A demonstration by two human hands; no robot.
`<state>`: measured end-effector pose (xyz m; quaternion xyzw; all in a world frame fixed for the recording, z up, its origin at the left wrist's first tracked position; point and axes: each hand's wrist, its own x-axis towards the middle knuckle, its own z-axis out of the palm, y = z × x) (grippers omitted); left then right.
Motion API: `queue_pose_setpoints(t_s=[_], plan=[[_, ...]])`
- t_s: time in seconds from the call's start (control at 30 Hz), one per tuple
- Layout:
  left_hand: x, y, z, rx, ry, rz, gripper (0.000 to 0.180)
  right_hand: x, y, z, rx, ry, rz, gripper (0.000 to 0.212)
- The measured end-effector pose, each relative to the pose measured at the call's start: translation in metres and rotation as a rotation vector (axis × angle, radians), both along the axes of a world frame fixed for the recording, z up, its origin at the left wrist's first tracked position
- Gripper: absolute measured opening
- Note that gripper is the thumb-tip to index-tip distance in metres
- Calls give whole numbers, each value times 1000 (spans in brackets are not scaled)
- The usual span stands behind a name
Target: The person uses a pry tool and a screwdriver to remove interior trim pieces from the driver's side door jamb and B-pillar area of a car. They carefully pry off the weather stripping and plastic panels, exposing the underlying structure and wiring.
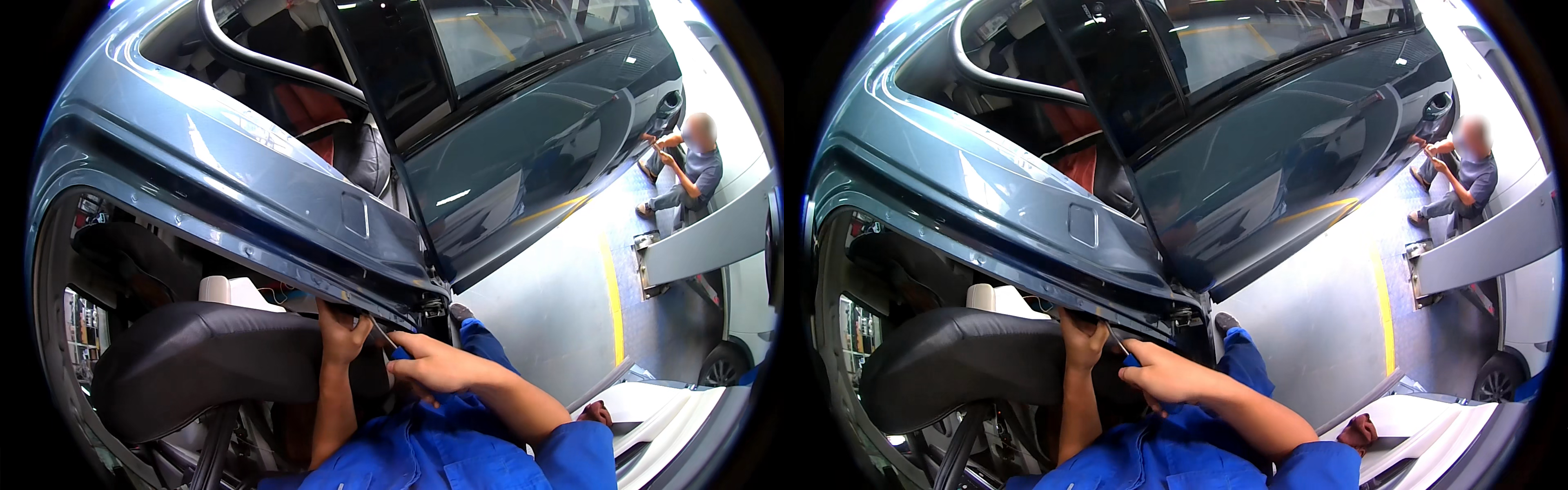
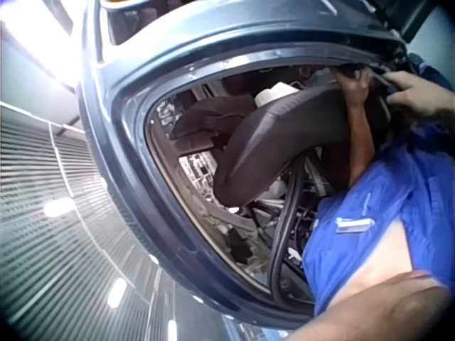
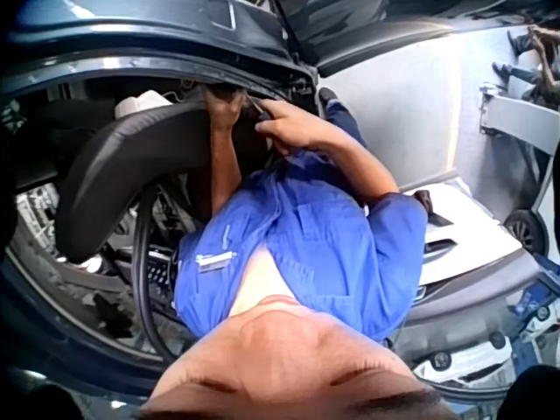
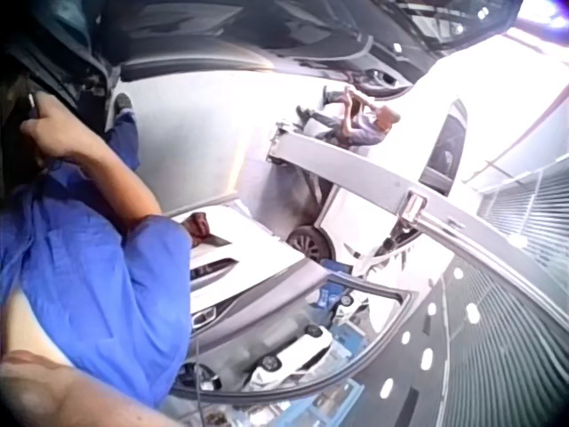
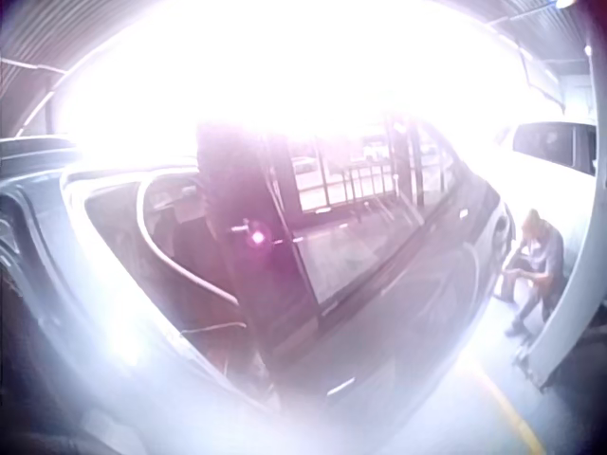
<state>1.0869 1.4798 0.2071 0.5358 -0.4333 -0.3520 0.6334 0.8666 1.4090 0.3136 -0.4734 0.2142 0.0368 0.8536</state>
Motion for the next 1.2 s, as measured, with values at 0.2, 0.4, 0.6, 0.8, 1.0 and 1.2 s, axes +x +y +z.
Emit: queue_pose_setpoints(t_s=[0.2,0.4,0.6,0.8,1.0,1.2], plan=[[1,-1,-1,-9,-3,26,93,12,-18,2,53,18,42,29],[2,0,-2,-57,37,-9,93,27,27,6,97,4,-185,49],[1,4,-3,-44,22,26,99,47,57,8,156,11,-377,43],[-1,-5,-16,-117,81,108,92,61,78,6,192,-1,-483,42],[3,-16,-21,-148,-95,130,87,67,84,3,146,-17,-515,42],[3,-10,-4,-252,-112,16,94,78,99,0,173,-43,-588,45]])
